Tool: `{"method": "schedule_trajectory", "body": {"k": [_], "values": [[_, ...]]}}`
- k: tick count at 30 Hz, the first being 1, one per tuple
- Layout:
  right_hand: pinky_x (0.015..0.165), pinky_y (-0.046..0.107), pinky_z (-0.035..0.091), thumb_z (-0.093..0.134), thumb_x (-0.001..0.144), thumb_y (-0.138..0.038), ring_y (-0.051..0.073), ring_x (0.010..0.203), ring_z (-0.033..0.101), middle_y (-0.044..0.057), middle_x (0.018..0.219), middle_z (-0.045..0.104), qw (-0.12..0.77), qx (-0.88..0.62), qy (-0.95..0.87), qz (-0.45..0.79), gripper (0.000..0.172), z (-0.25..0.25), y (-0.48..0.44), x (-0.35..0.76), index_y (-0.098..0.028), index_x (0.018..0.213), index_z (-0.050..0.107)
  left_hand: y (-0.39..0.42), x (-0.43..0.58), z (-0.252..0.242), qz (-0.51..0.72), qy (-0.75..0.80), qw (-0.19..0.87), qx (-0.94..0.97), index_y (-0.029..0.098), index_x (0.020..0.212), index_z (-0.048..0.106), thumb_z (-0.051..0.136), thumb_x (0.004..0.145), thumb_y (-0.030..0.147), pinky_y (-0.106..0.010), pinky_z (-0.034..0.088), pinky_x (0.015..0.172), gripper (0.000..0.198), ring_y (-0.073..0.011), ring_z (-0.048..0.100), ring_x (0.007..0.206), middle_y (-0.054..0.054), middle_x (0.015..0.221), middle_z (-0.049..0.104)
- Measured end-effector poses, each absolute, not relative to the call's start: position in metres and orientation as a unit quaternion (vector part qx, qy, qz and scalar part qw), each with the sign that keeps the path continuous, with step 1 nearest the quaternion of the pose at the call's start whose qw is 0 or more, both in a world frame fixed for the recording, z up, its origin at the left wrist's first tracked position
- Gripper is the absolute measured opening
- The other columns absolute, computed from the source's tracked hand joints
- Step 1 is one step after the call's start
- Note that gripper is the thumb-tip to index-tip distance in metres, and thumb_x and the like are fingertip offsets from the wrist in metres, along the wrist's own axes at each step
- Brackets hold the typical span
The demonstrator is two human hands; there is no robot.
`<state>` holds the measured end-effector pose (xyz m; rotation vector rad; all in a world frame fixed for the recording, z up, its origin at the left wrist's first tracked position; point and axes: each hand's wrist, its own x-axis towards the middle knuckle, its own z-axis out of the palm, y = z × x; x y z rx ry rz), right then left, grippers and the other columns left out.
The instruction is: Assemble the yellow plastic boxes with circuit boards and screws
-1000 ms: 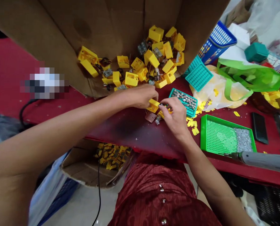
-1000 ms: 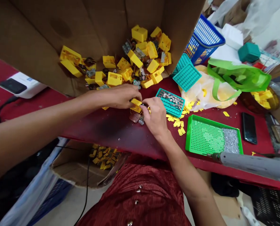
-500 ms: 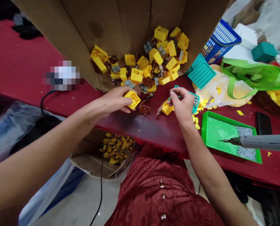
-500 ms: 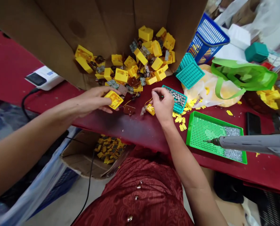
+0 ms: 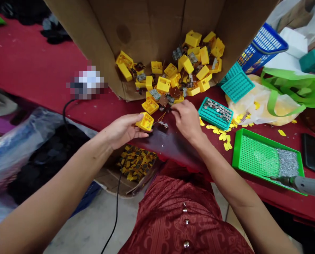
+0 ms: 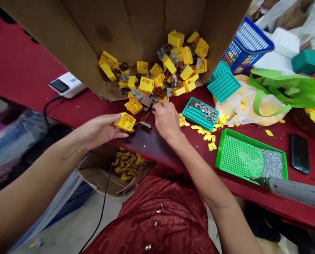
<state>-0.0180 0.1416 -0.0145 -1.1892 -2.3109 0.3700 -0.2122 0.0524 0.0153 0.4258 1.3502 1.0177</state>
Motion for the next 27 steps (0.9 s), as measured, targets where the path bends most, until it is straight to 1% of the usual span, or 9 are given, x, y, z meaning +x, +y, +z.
{"method": "schedule_trajectory", "body": {"k": [3, 6, 9, 11, 14, 16, 20, 23, 27], "values": [[0.088, 0.043, 0.049, 0.042, 0.097, -0.014, 0.029, 0.106, 0.054, 0.015, 0.112, 0.061, 0.175, -0.446, -0.871, 0.104, 0.03, -0.024, 0.148, -0.041, -0.017, 0.106, 0.07, 0.05, -0.212, 0.015, 0.457, 0.582, 0.646, 0.187, 0.012, 0.097, 0.071, 0.058, 0.091, 0.02, -0.026, 0.062, 0.061, 0.016, -0.0187, 0.074, 0.073, -0.009, 0.087, 0.075], [0.089, 0.042, 0.047, 0.042, 0.097, -0.014, 0.029, 0.108, 0.053, 0.016, 0.114, 0.06, 0.152, -0.442, -0.879, 0.093, 0.029, -0.024, 0.15, -0.049, -0.015, 0.101, 0.07, 0.046, -0.212, 0.017, 0.463, 0.57, 0.648, 0.199, 0.013, 0.102, 0.069, 0.063, 0.089, 0.021, -0.028, 0.063, 0.062, 0.016, -0.0215, 0.076, 0.077, -0.01, 0.093, 0.076], [0.087, 0.039, 0.047, 0.045, 0.097, -0.016, 0.026, 0.101, 0.056, 0.014, 0.109, 0.063, 0.169, -0.432, -0.879, 0.112, 0.024, -0.014, 0.139, -0.04, -0.016, 0.1, 0.07, 0.04, -0.21, 0.02, 0.459, 0.565, 0.653, 0.208, 0.013, 0.104, 0.068, 0.069, 0.087, 0.025, -0.029, 0.063, 0.062, 0.021, -0.0234, 0.076, 0.079, -0.011, 0.097, 0.075], [0.085, 0.037, 0.047, 0.048, 0.097, -0.017, 0.024, 0.095, 0.059, 0.012, 0.102, 0.066, 0.184, -0.43, -0.873, 0.14, 0.021, -0.004, 0.127, -0.027, -0.015, 0.099, 0.069, 0.033, -0.205, 0.021, 0.452, 0.561, 0.659, 0.215, 0.012, 0.101, 0.068, 0.074, 0.084, 0.031, -0.026, 0.061, 0.056, 0.026, -0.0225, 0.076, 0.074, -0.011, 0.094, 0.075], [0.083, 0.033, 0.046, 0.056, 0.093, -0.016, 0.019, 0.088, 0.061, 0.007, 0.093, 0.069, 0.235, -0.439, -0.84, 0.216, 0.014, 0.006, 0.11, 0.0, -0.015, 0.092, 0.069, 0.022, -0.192, 0.021, 0.439, 0.545, 0.678, 0.225, 0.011, 0.094, 0.07, 0.08, 0.079, 0.041, -0.016, 0.049, 0.042, 0.035, -0.0133, 0.067, 0.056, -0.006, 0.078, 0.07], [0.079, 0.031, 0.045, 0.059, 0.089, -0.017, 0.016, 0.08, 0.062, 0.003, 0.085, 0.07, 0.268, -0.46, -0.796, 0.289, 0.01, 0.006, 0.101, 0.021, -0.016, 0.085, 0.068, 0.015, -0.18, 0.019, 0.437, 0.528, 0.694, 0.221, 0.013, 0.099, 0.071, 0.083, 0.076, 0.042, -0.013, 0.044, 0.041, 0.039, -0.0088, 0.061, 0.054, -0.003, 0.076, 0.068], [0.07, 0.029, 0.043, 0.06, 0.086, -0.02, 0.013, 0.07, 0.061, 0.0, 0.075, 0.069, 0.254, -0.532, -0.712, 0.382, 0.01, -0.007, 0.083, 0.057, -0.018, 0.081, 0.068, 0.006, -0.157, 0.012, 0.427, 0.519, 0.708, 0.217, 0.018, 0.109, 0.07, 0.084, 0.073, 0.042, -0.017, 0.051, 0.048, 0.046, -0.0125, 0.066, 0.066, -0.004, 0.091, 0.07], [0.073, 0.03, 0.045, 0.061, 0.087, -0.019, 0.014, 0.072, 0.062, 0.0, 0.077, 0.071, 0.241, -0.551, -0.714, 0.358, 0.011, -0.019, 0.071, 0.072, -0.018, 0.081, 0.069, 0.005, -0.142, 0.007, 0.419, 0.565, 0.661, 0.26, 0.018, 0.104, 0.068, 0.076, 0.078, 0.051, -0.018, 0.048, 0.044, 0.043, -0.0135, 0.065, 0.063, -0.004, 0.086, 0.068], [0.081, 0.032, 0.048, 0.061, 0.09, -0.016, 0.017, 0.084, 0.064, 0.005, 0.088, 0.072, 0.268, -0.538, -0.762, 0.239, 0.012, -0.026, 0.06, 0.079, -0.017, 0.088, 0.073, 0.005, -0.127, 0.003, 0.402, 0.617, 0.602, 0.309, 0.017, 0.108, 0.066, 0.077, 0.076, 0.046, -0.016, 0.047, 0.044, 0.045, -0.0132, 0.065, 0.065, -0.004, 0.09, 0.068]]}}
